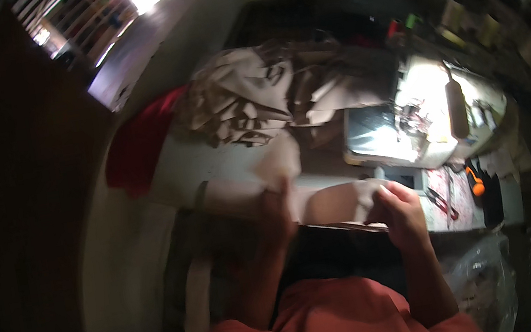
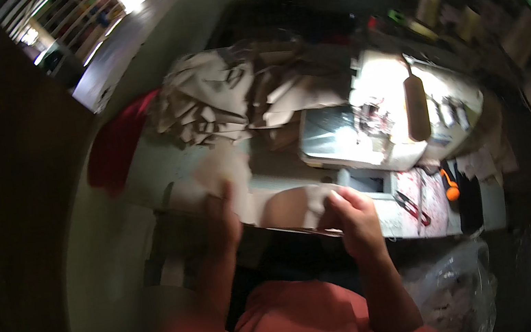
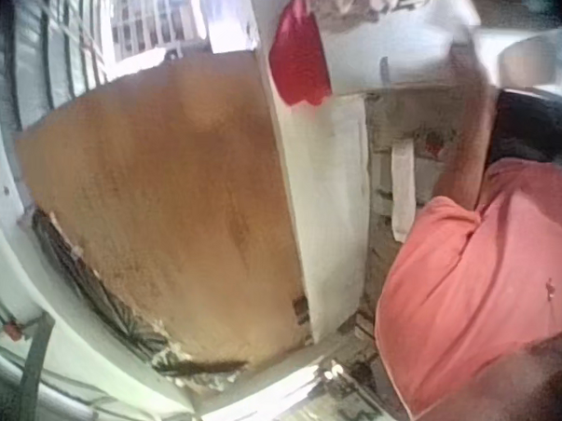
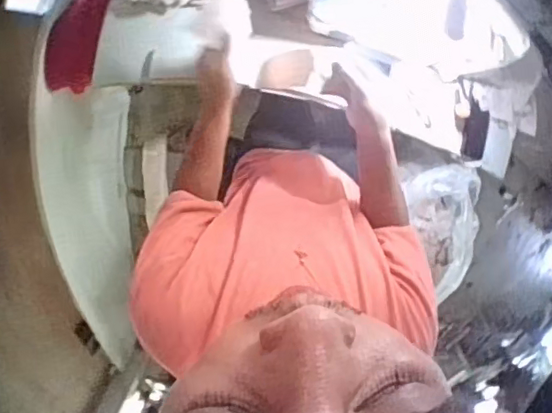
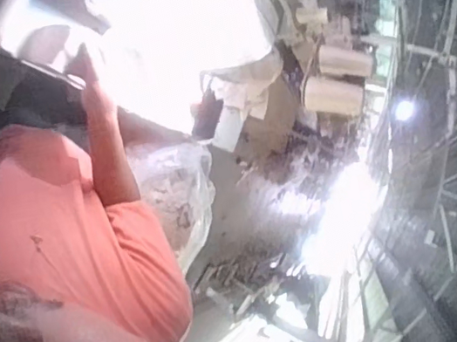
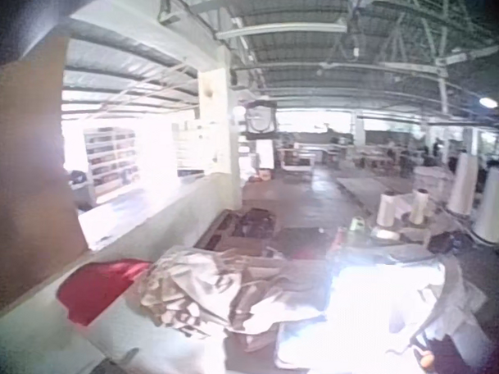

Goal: The person repeatedly picks up small beige fabric pieces from a pile, folds them by hand, and places them back on the pile. The task continues throughout the clip with consistent folding motions.

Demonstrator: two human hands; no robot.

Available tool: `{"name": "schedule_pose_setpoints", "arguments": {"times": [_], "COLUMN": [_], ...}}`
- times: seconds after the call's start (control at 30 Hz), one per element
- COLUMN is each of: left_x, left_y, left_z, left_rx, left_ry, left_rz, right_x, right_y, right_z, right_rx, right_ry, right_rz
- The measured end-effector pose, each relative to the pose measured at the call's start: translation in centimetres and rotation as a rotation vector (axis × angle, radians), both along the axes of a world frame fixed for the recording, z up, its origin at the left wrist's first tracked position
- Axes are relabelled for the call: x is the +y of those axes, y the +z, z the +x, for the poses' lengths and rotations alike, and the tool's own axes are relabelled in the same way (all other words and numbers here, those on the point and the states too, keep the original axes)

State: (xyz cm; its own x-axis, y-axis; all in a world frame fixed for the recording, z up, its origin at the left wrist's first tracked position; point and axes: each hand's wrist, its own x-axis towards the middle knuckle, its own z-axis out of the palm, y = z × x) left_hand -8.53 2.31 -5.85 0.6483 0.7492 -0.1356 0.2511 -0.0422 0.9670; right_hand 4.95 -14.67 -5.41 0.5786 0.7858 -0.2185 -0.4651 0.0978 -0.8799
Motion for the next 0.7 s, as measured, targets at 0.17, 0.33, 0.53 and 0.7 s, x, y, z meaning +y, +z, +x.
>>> {"name": "schedule_pose_setpoints", "arguments": {"times": [0.17, 0.33, 0.53, 0.7], "left_x": [-7.0, -7.6, -4.7, -3.4], "left_y": [-0.4, 0.6, 2.0, 3.0], "left_z": [3.4, 3.7, 5.4, 6.7], "left_rx": [-0.164, -0.023, -0.184, -0.107], "left_ry": [-0.479, -0.616, -0.651, -0.737], "left_rz": [0.813, 0.925, 0.264, -0.18], "right_x": [-1.0, -2.7, -2.4, -2.2], "right_y": [1.6, 1.0, 1.6, 1.8], "right_z": [-0.5, -0.6, -0.7, -0.8], "right_rx": [0.111, 0.041, -0.273, -0.464], "right_ry": [-0.035, -0.029, -0.068, -0.122], "right_rz": [0.008, 0.037, -0.056, -0.113]}}
